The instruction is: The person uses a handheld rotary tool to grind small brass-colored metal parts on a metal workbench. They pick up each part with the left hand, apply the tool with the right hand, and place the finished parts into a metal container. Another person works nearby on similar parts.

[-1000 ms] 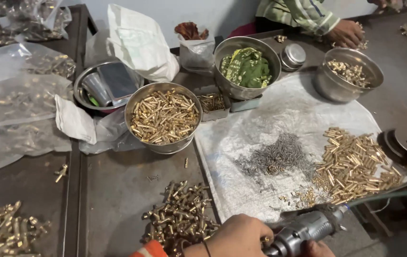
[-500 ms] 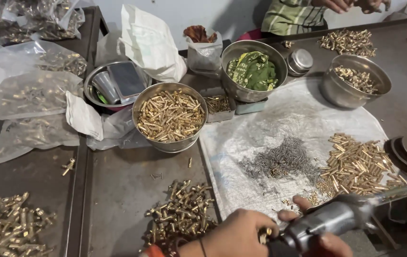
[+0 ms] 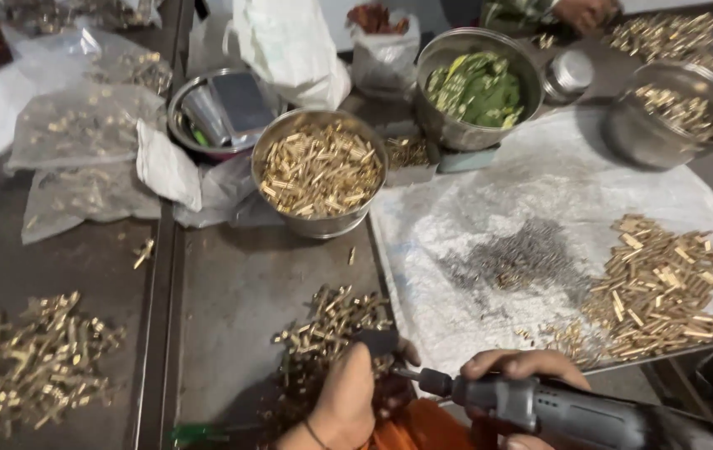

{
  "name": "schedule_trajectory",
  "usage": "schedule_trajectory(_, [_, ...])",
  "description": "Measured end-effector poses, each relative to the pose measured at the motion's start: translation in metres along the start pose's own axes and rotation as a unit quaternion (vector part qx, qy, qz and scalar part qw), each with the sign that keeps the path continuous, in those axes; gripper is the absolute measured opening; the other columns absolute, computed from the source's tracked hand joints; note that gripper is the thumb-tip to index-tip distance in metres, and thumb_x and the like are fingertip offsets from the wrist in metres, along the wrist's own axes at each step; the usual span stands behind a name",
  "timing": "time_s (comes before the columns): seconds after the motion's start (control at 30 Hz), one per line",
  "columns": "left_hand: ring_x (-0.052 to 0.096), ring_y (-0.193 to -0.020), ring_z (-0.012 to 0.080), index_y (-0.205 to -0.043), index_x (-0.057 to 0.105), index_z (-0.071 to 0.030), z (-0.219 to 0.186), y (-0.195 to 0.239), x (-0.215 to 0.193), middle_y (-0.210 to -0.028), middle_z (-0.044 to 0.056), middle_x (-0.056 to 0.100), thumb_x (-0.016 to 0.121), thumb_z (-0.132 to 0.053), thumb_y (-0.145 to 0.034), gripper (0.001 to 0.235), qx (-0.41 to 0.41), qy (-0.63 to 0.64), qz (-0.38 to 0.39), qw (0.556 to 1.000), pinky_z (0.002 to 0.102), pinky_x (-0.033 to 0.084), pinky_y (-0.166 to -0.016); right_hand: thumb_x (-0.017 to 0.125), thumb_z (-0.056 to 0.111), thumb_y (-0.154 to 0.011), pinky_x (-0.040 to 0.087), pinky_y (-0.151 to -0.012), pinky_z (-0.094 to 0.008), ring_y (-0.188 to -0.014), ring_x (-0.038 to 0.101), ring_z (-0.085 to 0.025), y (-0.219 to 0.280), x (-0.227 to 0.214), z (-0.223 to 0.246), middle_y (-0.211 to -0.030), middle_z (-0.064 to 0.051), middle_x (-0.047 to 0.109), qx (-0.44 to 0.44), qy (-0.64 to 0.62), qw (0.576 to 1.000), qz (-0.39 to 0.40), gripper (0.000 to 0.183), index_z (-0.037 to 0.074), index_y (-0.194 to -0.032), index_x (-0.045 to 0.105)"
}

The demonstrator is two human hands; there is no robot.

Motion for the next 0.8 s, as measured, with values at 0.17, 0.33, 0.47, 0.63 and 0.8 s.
schedule_trajectory(0.17, [0.04, -0.044, 0.0084, -0.083, 0.07, -0.005, 0.011, -0.005, -0.001, -0.061, -0.002, 0.052, 0.049, -0.024, -0.094, 0.031, 0.024, -0.048, 0.066, 0.996, 0.025, 0.027, -0.04, 0.087, -0.004, -0.081, 0.058, -0.099, -0.057, -0.118, 0.067, -0.044, 0.023, -0.007, -0.018, -0.127, -0.039, 0.062, 0.033, 0.023, 0.998, -0.049, 0.055, 0.0, -0.127, 0.056])
schedule_trajectory(0.33, [0.035, -0.043, 0.0076, -0.082, 0.068, -0.004, 0.015, -0.001, 0.004, -0.059, -0.003, 0.044, 0.05, -0.025, -0.097, 0.031, 0.016, -0.009, 0.107, 0.994, 0.024, 0.023, -0.038, 0.085, -0.009, -0.08, 0.062, -0.092, -0.057, -0.117, 0.068, -0.043, 0.032, -0.027, -0.023, -0.128, -0.038, 0.061, 0.007, 0.035, 0.999, -0.033, 0.054, 0.0, -0.126, 0.057])
schedule_trajectory(0.47, [0.034, -0.044, 0.0066, -0.084, 0.069, -0.003, 0.011, 0.008, 0.008, -0.062, -0.001, 0.048, 0.049, -0.033, -0.099, 0.039, 0.022, -0.029, 0.106, 0.994, 0.023, 0.024, -0.04, 0.083, -0.012, -0.08, 0.064, -0.087, -0.054, -0.116, 0.069, -0.043, 0.038, -0.031, -0.03, -0.129, -0.039, 0.06, 0.006, 0.026, 0.999, -0.034, 0.054, 0.001, -0.125, 0.057])
schedule_trajectory(0.63, [0.034, -0.044, 0.0062, -0.085, 0.068, -0.002, 0.008, 0.008, 0.002, -0.064, -0.002, 0.052, 0.047, -0.041, -0.1, 0.046, 0.032, -0.005, 0.089, 0.995, 0.023, 0.025, -0.04, 0.082, -0.014, -0.08, 0.065, -0.085, -0.055, -0.109, 0.072, -0.043, 0.039, -0.025, -0.035, -0.13, -0.04, 0.06, 0.004, 0.011, 0.999, -0.037, 0.053, 0.0, -0.125, 0.056])
schedule_trajectory(0.8, [0.037, -0.044, 0.0073, -0.089, 0.071, -0.002, 0.006, 0.002, -0.012, -0.063, 0.0, 0.055, 0.045, -0.031, -0.098, 0.04, 0.074, -0.019, 0.082, 0.994, 0.024, 0.027, -0.038, 0.072, 0.002, -0.095, 0.057, -0.094, -0.062, -0.118, 0.065, -0.05, 0.033, -0.023, -0.033, -0.13, -0.042, 0.058, 0.002, -0.048, 0.999, 0.007, 0.034, -0.005, -0.125, 0.058])
Point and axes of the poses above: each hand's wrist, its own y-axis away from the middle knuckle, its own x-axis out of the palm, z = x × y, the point moved 7 cm from there along -y, towards the middle knuckle
